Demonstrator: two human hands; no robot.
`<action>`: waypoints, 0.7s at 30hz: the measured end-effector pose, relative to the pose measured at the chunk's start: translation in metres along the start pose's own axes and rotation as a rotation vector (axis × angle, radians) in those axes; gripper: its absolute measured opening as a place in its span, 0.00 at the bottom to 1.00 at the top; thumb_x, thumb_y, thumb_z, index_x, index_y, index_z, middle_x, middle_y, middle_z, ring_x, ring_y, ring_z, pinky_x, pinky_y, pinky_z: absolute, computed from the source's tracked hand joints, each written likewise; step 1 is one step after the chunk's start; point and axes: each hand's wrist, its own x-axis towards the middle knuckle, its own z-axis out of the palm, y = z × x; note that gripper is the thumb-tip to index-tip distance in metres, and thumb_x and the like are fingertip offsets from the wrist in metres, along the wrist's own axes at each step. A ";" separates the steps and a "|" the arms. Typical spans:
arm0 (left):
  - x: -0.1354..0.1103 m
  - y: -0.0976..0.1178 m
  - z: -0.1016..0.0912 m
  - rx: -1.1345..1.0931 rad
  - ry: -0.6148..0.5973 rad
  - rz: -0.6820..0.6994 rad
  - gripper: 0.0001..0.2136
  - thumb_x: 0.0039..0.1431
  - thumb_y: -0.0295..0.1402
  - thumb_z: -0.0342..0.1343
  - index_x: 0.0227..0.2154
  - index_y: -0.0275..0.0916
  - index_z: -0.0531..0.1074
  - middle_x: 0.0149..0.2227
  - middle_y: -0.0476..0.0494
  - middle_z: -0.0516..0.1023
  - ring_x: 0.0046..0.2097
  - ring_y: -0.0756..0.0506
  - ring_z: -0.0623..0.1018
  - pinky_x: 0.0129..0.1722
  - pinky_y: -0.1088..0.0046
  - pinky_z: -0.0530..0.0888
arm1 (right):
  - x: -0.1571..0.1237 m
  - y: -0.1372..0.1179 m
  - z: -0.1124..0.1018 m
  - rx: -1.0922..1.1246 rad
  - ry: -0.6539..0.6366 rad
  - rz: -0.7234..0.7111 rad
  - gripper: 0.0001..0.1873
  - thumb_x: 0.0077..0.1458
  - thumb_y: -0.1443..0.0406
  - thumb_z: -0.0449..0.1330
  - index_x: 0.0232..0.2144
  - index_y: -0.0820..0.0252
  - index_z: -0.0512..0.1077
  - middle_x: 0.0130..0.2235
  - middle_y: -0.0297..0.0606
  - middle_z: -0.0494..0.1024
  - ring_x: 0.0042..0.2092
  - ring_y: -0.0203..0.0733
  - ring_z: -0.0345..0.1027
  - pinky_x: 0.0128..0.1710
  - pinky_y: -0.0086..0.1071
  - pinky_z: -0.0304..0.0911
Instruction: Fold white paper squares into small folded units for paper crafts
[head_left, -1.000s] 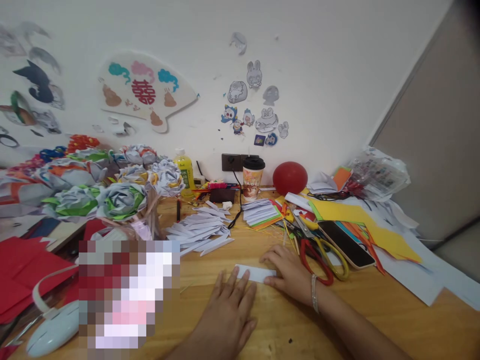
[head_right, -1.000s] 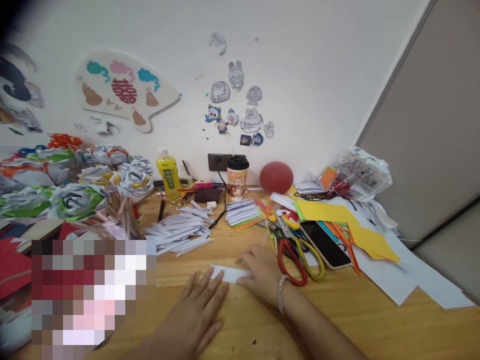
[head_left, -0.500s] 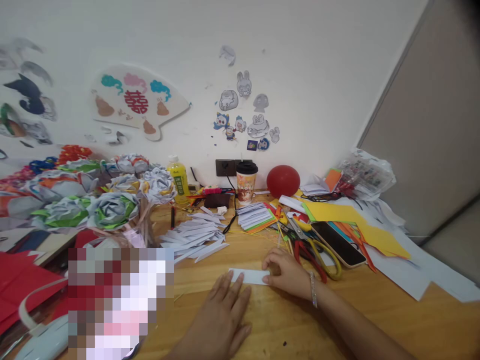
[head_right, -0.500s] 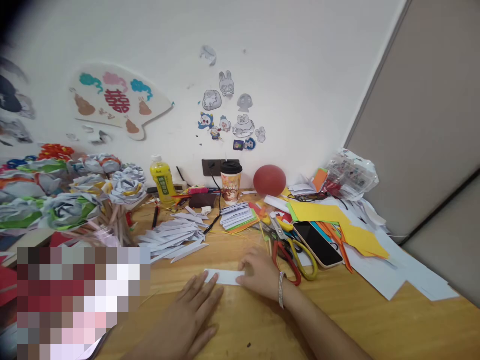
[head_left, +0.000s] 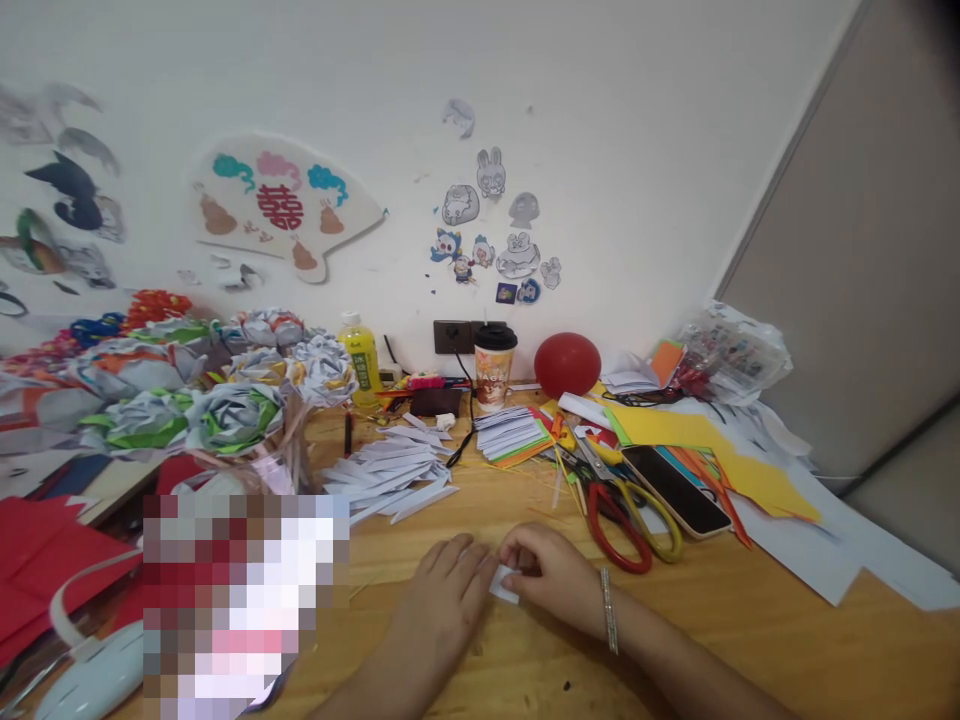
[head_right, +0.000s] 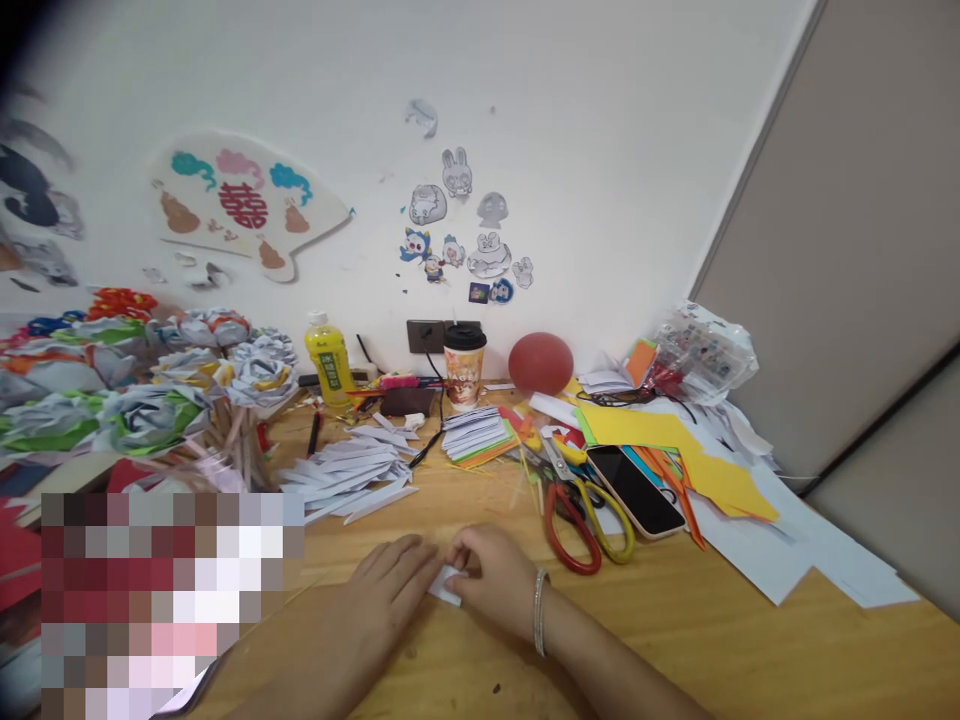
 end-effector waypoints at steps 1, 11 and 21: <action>0.002 0.000 -0.003 -0.026 -0.014 -0.002 0.12 0.64 0.25 0.41 0.45 0.36 0.67 0.44 0.40 0.73 0.46 0.43 0.70 0.46 0.64 0.68 | -0.001 0.000 0.000 0.054 -0.020 0.004 0.08 0.41 0.75 0.60 0.26 0.61 0.70 0.26 0.30 0.70 0.29 0.34 0.62 0.30 0.26 0.57; 0.004 0.004 -0.023 -0.156 -0.064 0.054 0.11 0.65 0.28 0.42 0.29 0.38 0.68 0.31 0.47 0.71 0.34 0.47 0.69 0.33 0.73 0.67 | -0.001 0.003 -0.010 0.121 -0.098 -0.279 0.21 0.42 0.81 0.48 0.28 0.59 0.75 0.33 0.35 0.74 0.38 0.36 0.67 0.41 0.30 0.61; 0.006 -0.020 -0.042 -0.371 -0.274 0.127 0.07 0.61 0.28 0.49 0.35 0.39 0.72 0.47 0.44 0.74 0.47 0.46 0.73 0.51 0.70 0.67 | -0.003 0.006 -0.013 -0.080 -0.163 -0.427 0.18 0.43 0.80 0.55 0.30 0.56 0.77 0.34 0.35 0.72 0.39 0.37 0.65 0.43 0.31 0.59</action>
